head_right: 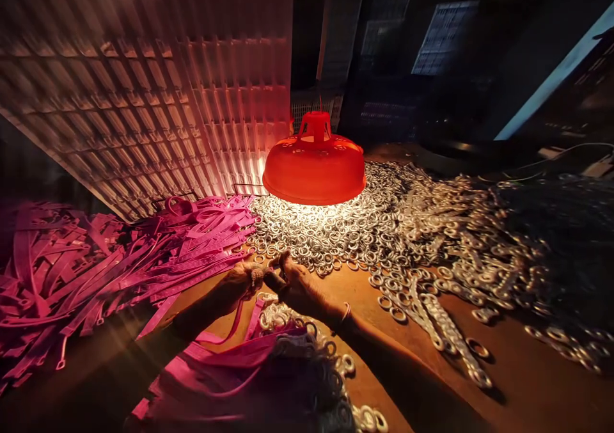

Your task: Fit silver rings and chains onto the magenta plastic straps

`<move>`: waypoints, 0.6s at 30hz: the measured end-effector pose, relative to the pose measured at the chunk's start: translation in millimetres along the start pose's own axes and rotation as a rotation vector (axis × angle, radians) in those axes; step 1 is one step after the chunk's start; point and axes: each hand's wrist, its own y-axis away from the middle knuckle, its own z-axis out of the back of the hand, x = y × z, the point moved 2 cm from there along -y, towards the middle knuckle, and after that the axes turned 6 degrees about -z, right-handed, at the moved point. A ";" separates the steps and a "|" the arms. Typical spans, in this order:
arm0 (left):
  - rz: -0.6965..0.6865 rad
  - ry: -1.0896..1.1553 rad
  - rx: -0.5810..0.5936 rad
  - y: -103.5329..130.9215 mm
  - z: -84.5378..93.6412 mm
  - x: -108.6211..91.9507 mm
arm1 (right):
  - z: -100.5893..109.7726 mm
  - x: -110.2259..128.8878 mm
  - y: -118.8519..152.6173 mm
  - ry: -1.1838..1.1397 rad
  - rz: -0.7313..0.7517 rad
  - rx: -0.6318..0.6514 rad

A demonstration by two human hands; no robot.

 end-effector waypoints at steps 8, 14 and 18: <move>-0.008 -0.034 0.338 56.1 -18.2 -17.9 | -12.7 39.3 97.2 0.286 -0.043 0.069; -0.026 0.148 0.386 97.0 -38.3 5.6 | -26.4 32.2 133.2 0.262 -0.176 0.033; 0.186 0.351 0.328 112.9 -50.0 2.3 | -30.7 29.7 137.7 0.060 -0.231 0.095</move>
